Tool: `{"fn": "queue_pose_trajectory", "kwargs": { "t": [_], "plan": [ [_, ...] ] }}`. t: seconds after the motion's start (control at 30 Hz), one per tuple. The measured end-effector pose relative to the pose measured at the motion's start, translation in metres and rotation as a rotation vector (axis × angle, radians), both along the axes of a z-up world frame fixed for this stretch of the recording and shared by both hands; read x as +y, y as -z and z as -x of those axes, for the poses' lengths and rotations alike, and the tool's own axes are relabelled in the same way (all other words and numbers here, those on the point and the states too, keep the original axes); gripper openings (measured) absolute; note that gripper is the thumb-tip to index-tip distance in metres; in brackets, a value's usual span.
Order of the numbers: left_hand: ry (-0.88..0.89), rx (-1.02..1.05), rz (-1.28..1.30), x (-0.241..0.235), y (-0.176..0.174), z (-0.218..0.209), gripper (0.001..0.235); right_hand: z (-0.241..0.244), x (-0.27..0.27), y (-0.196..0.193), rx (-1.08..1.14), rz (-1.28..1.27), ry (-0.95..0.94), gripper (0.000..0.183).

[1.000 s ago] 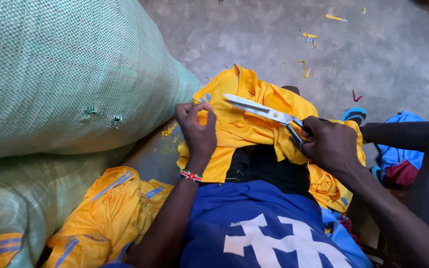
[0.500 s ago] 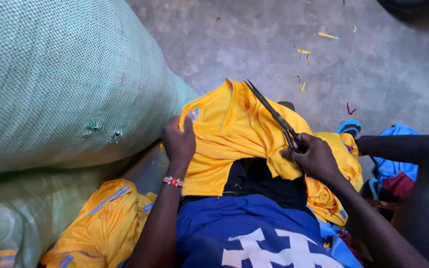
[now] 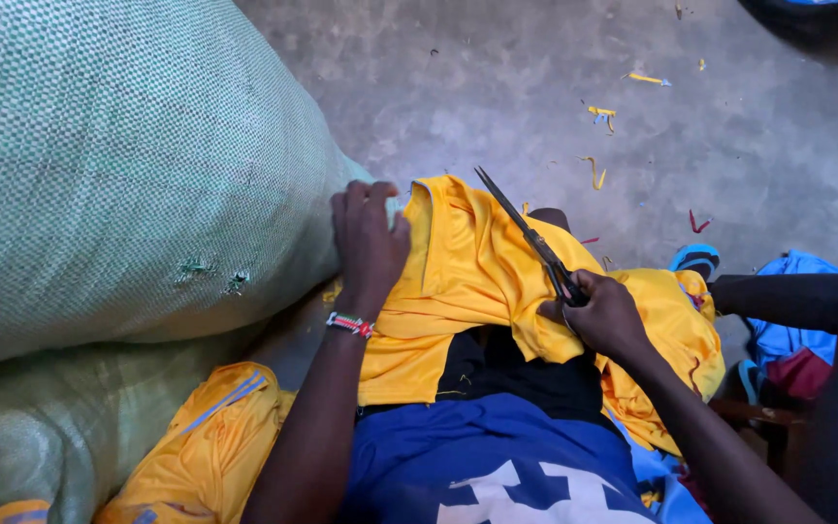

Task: Trim excess fabric and threads from yellow garments using large scissors

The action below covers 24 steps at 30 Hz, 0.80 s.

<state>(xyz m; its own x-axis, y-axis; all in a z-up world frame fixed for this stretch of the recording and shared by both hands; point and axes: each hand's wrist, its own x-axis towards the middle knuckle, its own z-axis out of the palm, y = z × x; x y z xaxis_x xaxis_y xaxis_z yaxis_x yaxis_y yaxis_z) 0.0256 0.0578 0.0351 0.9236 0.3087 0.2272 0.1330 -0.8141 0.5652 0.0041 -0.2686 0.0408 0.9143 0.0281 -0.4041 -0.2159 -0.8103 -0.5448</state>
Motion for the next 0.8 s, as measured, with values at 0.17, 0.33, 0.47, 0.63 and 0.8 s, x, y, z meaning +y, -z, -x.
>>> {"fn": "queue_pose_trajectory", "kwargs": {
  "t": [0.17, 0.33, 0.47, 0.63, 0.8],
  "plan": [
    [0.103, -0.060, 0.029, -0.046, 0.009, -0.047, 0.035, 0.000, 0.003, 0.003, -0.060, 0.002, 0.001, 0.008],
    [-0.003, -0.007, 0.113, -0.055, 0.043, -0.055, 0.018, 0.005, 0.003, -0.008, -0.041, -0.009, 0.030, 0.006],
    [-0.083, -0.155, 0.515, -0.053, 0.067, -0.064, 0.005, 0.002, 0.000, -0.006, -0.048, -0.022, 0.050, 0.007],
    [-0.124, -0.213, 0.864, -0.036, 0.072, -0.050, 0.004, -0.003, 0.001, -0.031, -0.041, 0.054, -0.008, 0.013],
    [-0.182, -0.244, 0.991, -0.021, 0.070, -0.041, 0.004, -0.022, 0.005, -0.063, -0.109, 0.255, -0.182, 0.025]
  ]
}}
